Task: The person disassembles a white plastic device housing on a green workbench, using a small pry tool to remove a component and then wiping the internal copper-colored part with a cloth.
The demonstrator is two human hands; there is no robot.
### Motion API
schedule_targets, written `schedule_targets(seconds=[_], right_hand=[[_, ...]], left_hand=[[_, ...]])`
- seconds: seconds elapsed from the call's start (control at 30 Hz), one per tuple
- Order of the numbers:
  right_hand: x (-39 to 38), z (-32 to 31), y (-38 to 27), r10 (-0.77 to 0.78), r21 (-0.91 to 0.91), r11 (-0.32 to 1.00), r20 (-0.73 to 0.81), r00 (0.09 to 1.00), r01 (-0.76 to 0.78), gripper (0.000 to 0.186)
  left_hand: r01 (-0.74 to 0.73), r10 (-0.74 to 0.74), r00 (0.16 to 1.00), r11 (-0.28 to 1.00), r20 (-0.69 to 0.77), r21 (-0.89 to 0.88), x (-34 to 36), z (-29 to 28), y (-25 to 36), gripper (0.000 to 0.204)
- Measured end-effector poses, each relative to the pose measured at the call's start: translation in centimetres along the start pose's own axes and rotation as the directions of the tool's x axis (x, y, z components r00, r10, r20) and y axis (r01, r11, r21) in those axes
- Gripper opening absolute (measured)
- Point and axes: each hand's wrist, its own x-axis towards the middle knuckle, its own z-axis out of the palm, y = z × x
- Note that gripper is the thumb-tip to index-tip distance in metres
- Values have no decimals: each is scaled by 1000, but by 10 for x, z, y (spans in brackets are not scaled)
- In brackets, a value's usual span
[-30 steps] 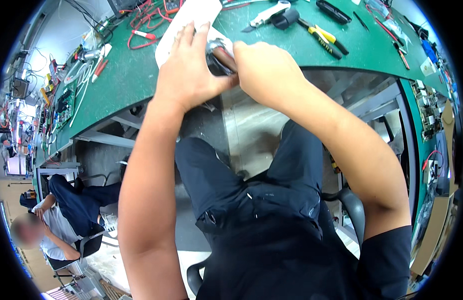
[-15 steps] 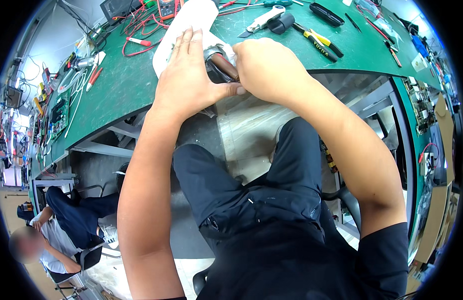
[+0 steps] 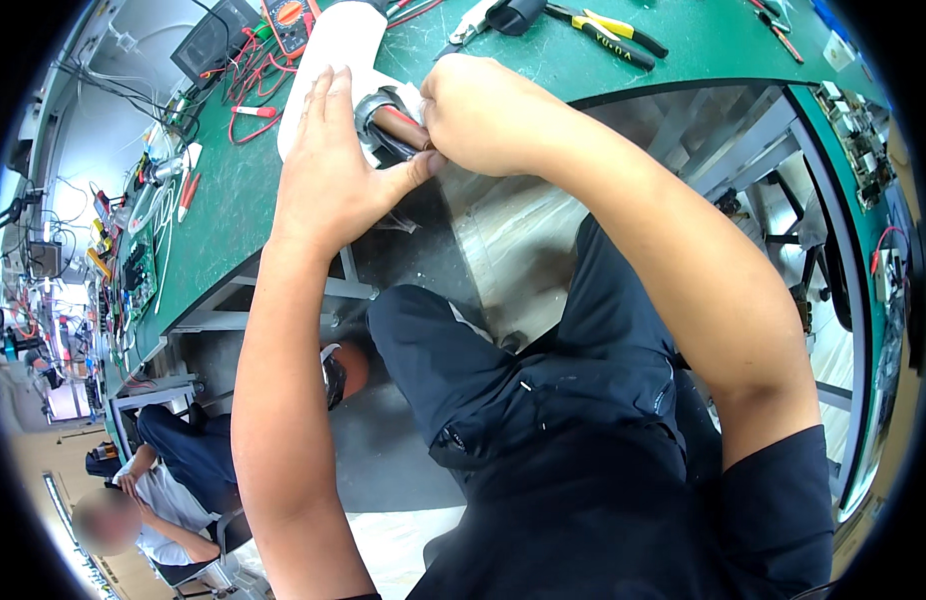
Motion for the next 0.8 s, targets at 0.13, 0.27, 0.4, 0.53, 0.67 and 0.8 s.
schedule_targets(seconds=[0.13,0.27,0.4,0.53,0.67,0.8], right_hand=[[-6,6,-1,-2,11,1000,-52,999,3,27],[-8,12,-2,16,24,1000,-84,996,-14,26],[-10,13,-1,21,26,999,-65,998,-19,25],[-10,13,0,1,14,1000,-82,997,0,24],[-10,14,0,-20,1,1000,-108,994,20,22],[-12,14,1,-16,5,1000,-100,995,16,22]], left_hand=[[-17,18,1000,999,-26,27,0,5,0,118],[-26,28,999,999,-45,39,0,7,-1,114],[-39,42,998,998,-52,52,1,8,-1,111],[-25,29,998,998,-64,59,1,8,-1,108],[-20,24,997,998,-70,65,1,8,0,107],[-13,17,998,997,-62,71,2,8,0,107]])
